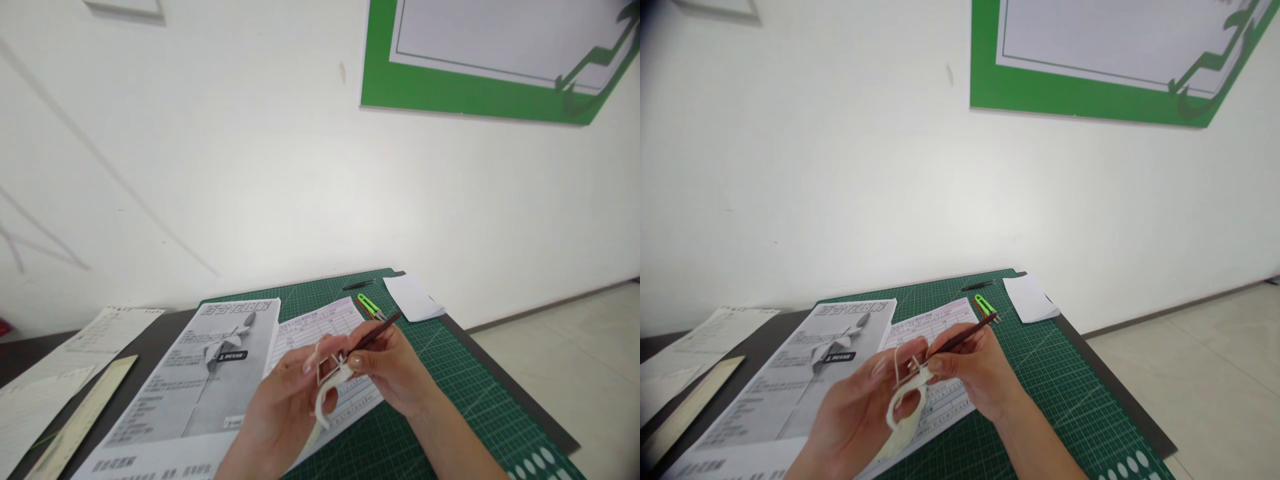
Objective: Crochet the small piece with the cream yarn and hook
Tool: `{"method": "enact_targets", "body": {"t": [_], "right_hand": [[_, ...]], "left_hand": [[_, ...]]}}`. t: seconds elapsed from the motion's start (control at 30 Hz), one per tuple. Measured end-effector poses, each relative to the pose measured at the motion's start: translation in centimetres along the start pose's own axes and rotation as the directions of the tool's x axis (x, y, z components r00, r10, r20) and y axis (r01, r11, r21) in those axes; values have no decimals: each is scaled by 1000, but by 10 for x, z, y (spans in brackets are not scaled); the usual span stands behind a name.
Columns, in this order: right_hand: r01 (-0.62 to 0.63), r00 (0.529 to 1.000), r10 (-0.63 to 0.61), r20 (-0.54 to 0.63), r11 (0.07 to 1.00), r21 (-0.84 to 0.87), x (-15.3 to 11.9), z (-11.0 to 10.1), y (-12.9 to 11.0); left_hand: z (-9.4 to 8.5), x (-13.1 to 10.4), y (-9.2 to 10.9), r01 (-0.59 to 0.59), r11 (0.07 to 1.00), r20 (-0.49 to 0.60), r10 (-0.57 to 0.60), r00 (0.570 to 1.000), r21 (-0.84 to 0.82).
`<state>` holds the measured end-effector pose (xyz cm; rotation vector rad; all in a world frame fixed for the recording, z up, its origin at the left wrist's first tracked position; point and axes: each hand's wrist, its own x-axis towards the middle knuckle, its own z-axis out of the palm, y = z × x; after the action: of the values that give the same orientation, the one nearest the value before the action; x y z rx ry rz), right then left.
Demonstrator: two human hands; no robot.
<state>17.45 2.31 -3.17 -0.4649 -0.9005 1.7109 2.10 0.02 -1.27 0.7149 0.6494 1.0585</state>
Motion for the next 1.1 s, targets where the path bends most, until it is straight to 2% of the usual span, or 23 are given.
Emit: {"method": "enact_targets", "body": {"t": [0.07, 0.2, 0.27, 0.43, 0.73, 0.9, 1.1], "right_hand": [[48, 999, -48, -8, 999, -11, 1, 0, -1], [127, 991, -130, -26, 988, -90, 0, -1, -2], [159, 985, -167, -48, 977, -142, -2, -1, -1], [232, 964, -256, -78, 944, -235, -3, 0, 4], [355, 888, -438, -141, 848, -393, -8, 11, 5], [333, 904, -413, -112, 843, -422, -7, 9, 5], [259, 955, -285, -85, 937, -235, -2, 5, 9]], "left_hand": [[2, -1, 0, -36, 998, -3, 36, 999, 48], [9, -3, -1, -147, 958, -50, 164, 985, 245], [12, -3, -2, -140, 942, -79, 172, 982, 304], [9, -3, -5, -66, 965, -152, 108, 982, 256], [9, -2, -4, -80, 976, -226, 126, 966, 200], [7, -1, -8, -107, 971, -285, 167, 944, 212], [5, -2, -9, -118, 973, -299, 175, 938, 201]]}}
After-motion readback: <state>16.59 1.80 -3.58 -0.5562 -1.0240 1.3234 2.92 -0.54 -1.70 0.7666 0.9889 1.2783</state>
